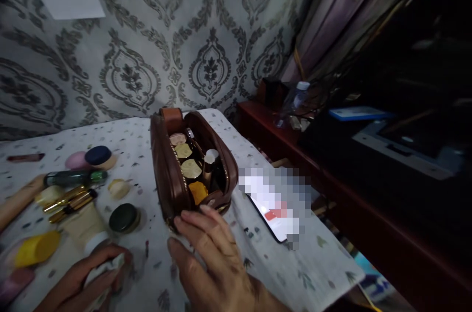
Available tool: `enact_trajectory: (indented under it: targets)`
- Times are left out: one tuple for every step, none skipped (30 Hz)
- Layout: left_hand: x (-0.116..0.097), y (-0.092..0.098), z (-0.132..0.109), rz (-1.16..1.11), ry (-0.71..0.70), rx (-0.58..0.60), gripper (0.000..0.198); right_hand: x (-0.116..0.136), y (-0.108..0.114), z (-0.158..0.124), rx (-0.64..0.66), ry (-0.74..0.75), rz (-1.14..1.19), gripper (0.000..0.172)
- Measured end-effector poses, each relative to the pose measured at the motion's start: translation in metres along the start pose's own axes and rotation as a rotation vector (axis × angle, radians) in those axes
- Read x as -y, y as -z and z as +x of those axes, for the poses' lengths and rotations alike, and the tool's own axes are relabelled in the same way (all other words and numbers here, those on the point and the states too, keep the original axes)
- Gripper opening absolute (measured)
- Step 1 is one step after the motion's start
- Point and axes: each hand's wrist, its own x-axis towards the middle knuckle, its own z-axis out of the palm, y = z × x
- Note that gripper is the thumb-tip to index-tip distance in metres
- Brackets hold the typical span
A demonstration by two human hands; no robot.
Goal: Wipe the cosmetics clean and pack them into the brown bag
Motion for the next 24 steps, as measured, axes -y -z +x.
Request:
enact_trajectory:
  targets:
    - [-0.004, 0.0, 0.0, -0.008, -0.017, 0.032, 0.048, 0.003, -0.004, 0.002, 0.007, 0.016, 0.051, 0.034]
    - [-0.008, 0.001, 0.001, -0.01, -0.04, 0.07, 0.047, 0.006, -0.009, 0.004, 0.024, 0.024, 0.102, 0.035]
    - [-0.011, 0.001, 0.001, -0.007, -0.069, 0.102, 0.046, 0.01, -0.016, 0.006, 0.045, 0.024, 0.147, 0.035]
    - [-0.013, 0.001, 0.001, -0.005, -0.102, 0.121, 0.045, 0.014, -0.023, 0.009, 0.067, 0.012, 0.186, 0.035]
    - [-0.015, 0.001, 0.001, -0.005, -0.136, 0.131, 0.044, 0.017, -0.031, 0.011, 0.096, -0.011, 0.219, 0.035]
    - [-0.017, 0.001, 0.0, -0.006, -0.169, 0.126, 0.042, 0.021, -0.04, 0.014, 0.129, -0.042, 0.249, 0.036]
    - [-0.018, 0.0, -0.001, -0.005, -0.202, 0.119, 0.041, 0.024, -0.049, 0.016, 0.166, -0.075, 0.279, 0.037]
    - [-0.019, -0.001, -0.002, 0.003, -0.237, 0.112, 0.04, 0.027, -0.057, 0.017, 0.194, -0.107, 0.305, 0.038]
    - [-0.02, -0.002, -0.003, 0.019, -0.274, 0.098, 0.038, 0.03, -0.065, 0.018, 0.227, -0.143, 0.322, 0.041]
    - [-0.021, -0.002, -0.004, 0.04, -0.313, 0.085, 0.037, 0.032, -0.072, 0.019, 0.255, -0.175, 0.329, 0.045]
    - [-0.022, -0.003, -0.005, 0.061, -0.355, 0.069, 0.036, 0.033, -0.078, 0.02, 0.277, -0.201, 0.33, 0.05]
    - [-0.023, -0.003, -0.007, 0.08, -0.396, 0.052, 0.035, 0.033, -0.084, 0.021, 0.296, -0.222, 0.33, 0.054]
    - [-0.024, -0.003, -0.008, 0.095, -0.431, 0.036, 0.035, 0.033, -0.09, 0.023, 0.308, -0.239, 0.333, 0.057]
    - [-0.025, -0.003, -0.008, 0.1, -0.453, 0.027, 0.035, 0.033, -0.095, 0.025, 0.314, -0.255, 0.34, 0.059]
    - [-0.025, -0.003, -0.009, 0.094, -0.464, 0.02, 0.036, 0.033, -0.1, 0.029, 0.317, -0.272, 0.351, 0.059]
    - [-0.026, -0.002, -0.01, 0.081, -0.466, 0.013, 0.037, 0.033, -0.104, 0.033, 0.318, -0.292, 0.363, 0.058]
    - [-0.026, -0.002, -0.01, 0.061, -0.464, 0.003, 0.038, 0.032, -0.109, 0.037, 0.319, -0.313, 0.376, 0.057]
    - [-0.026, -0.001, -0.011, 0.04, -0.463, -0.011, 0.039, 0.032, -0.114, 0.041, 0.319, -0.334, 0.391, 0.056]
    - [-0.026, 0.0, -0.011, 0.022, -0.465, -0.025, 0.039, 0.032, -0.12, 0.044, 0.317, -0.353, 0.41, 0.054]
    - [-0.027, 0.0, -0.012, 0.012, -0.47, -0.038, 0.04, 0.031, -0.125, 0.046, 0.315, -0.369, 0.432, 0.052]
    - [-0.028, 0.001, -0.012, 0.005, -0.476, -0.053, 0.04, 0.031, -0.131, 0.046, 0.308, -0.378, 0.458, 0.051]
    - [-0.029, 0.003, -0.012, -0.003, -0.477, -0.069, 0.039, 0.03, -0.137, 0.046, 0.298, -0.379, 0.484, 0.051]
    - [-0.031, 0.005, -0.012, -0.012, -0.474, -0.097, 0.038, 0.029, -0.144, 0.044, 0.281, -0.375, 0.511, 0.052]
    - [-0.033, 0.009, -0.01, -0.014, -0.47, -0.139, 0.037, 0.028, -0.149, 0.042, 0.264, -0.368, 0.539, 0.053]
